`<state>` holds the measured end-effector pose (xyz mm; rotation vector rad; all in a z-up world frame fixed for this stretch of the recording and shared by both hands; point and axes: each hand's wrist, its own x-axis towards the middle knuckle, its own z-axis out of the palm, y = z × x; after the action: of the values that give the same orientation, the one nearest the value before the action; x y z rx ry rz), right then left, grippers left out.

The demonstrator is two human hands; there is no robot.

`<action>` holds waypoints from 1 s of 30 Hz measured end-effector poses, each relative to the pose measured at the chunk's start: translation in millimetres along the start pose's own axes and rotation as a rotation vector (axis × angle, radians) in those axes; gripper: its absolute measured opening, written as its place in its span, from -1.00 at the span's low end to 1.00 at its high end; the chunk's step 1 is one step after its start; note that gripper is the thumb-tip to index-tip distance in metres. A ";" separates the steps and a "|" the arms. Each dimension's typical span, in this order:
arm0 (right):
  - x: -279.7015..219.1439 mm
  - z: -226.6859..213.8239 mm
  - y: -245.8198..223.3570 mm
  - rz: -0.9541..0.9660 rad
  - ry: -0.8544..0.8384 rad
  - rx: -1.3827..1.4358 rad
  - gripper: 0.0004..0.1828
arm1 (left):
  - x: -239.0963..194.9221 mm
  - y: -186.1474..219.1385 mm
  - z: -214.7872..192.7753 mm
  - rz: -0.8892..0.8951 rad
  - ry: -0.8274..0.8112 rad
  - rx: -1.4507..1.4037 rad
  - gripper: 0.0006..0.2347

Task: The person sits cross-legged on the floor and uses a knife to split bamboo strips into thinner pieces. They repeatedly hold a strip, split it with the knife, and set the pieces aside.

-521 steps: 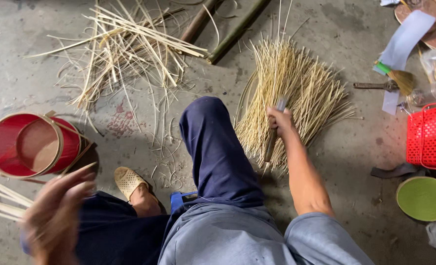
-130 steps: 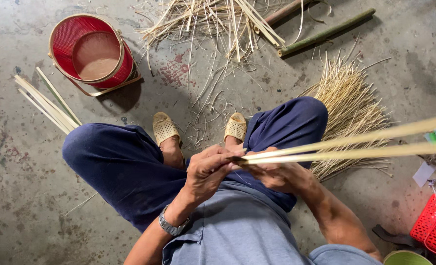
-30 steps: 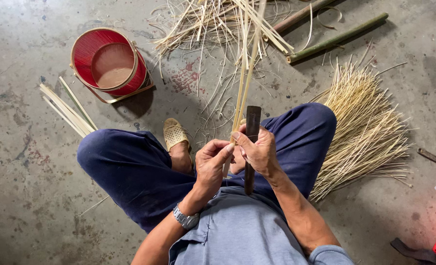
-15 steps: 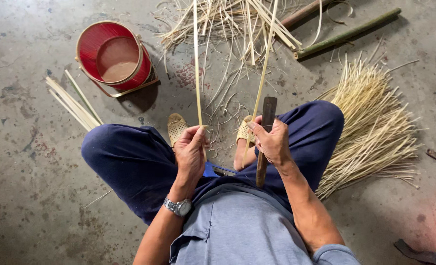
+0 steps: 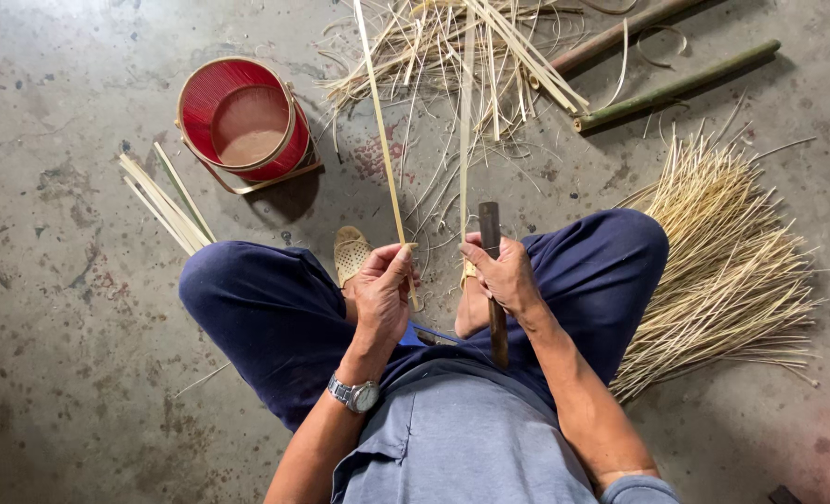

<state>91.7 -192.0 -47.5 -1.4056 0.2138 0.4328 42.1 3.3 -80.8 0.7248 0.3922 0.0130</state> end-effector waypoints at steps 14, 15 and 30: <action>-37.5 31.5 -37.8 0.213 -0.331 -0.190 -0.83 | 4.7 -15.5 5.0 0.068 0.058 -0.099 -0.88; -39.0 32.8 -38.4 0.197 -0.343 -0.176 -0.84 | 2.4 -12.3 11.9 0.077 0.050 -0.121 -0.88; -55.4 20.6 -6.8 -0.484 -0.309 -0.848 -0.82 | 184.8 358.0 38.5 0.644 -0.028 0.202 -0.83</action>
<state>42.2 -181.7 -16.1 -2.1089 -0.6258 0.3361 271.0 274.6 113.6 1.0259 0.1199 0.5757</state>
